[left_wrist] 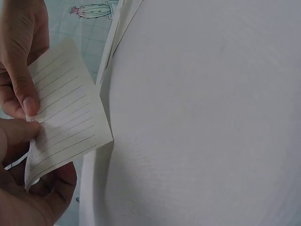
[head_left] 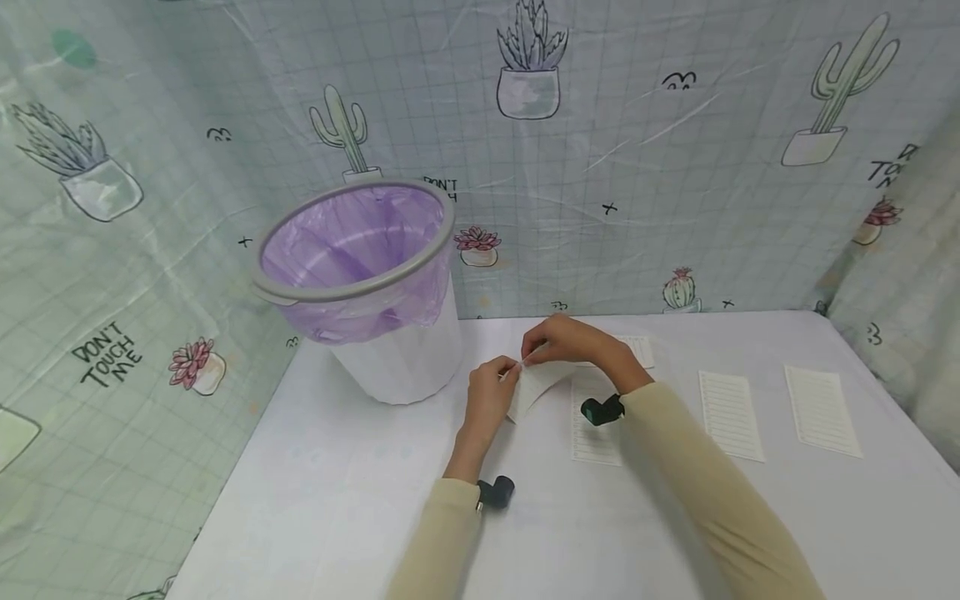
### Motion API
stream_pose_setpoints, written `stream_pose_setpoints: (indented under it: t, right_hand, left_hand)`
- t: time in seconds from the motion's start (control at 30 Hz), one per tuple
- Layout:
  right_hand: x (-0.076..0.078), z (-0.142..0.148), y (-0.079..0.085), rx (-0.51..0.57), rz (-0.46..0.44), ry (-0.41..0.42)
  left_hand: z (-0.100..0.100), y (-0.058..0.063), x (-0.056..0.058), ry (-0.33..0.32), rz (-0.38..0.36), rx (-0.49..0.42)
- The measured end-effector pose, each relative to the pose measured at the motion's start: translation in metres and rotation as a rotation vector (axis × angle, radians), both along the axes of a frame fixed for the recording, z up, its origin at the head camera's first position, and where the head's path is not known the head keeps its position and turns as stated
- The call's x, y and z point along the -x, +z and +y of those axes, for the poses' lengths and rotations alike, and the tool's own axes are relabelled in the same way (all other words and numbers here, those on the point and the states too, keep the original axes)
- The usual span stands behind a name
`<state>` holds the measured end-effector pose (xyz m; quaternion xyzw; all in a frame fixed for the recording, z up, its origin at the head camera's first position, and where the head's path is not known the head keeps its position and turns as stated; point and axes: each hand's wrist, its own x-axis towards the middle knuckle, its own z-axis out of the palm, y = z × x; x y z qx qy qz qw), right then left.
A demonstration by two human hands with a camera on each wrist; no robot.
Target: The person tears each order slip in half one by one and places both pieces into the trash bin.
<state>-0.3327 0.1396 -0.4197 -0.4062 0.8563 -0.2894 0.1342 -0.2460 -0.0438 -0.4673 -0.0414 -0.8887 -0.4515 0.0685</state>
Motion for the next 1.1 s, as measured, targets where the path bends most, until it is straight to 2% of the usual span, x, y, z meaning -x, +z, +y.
stream_pose_setpoints:
  t: [0.2, 0.43, 0.6, 0.73, 0.93, 1.1]
  right_hand:
    - [-0.002, 0.006, 0.004, 0.017, 0.029, -0.014]
    - [-0.008, 0.007, 0.010, 0.064, 0.100, 0.002]
    - [-0.010, 0.006, 0.010, 0.076, 0.135, 0.004]
    - [-0.011, 0.005, 0.010, 0.075, 0.148, 0.006]
    - [-0.007, 0.004, 0.007, 0.116, 0.175, 0.049]
    - [-0.007, 0.004, 0.008, 0.118, 0.170, 0.051]
  left_hand:
    - [-0.004, -0.002, 0.005, -0.037, 0.007, -0.076]
    - [-0.009, -0.001, 0.007, -0.064, -0.067, -0.228]
    - [-0.011, 0.000, 0.007, -0.059, -0.133, -0.323]
    - [-0.013, 0.000, 0.007, -0.064, -0.161, -0.338]
    - [-0.016, 0.002, 0.008, -0.069, -0.163, -0.336]
    - [-0.018, 0.002, 0.009, -0.075, -0.169, -0.345]
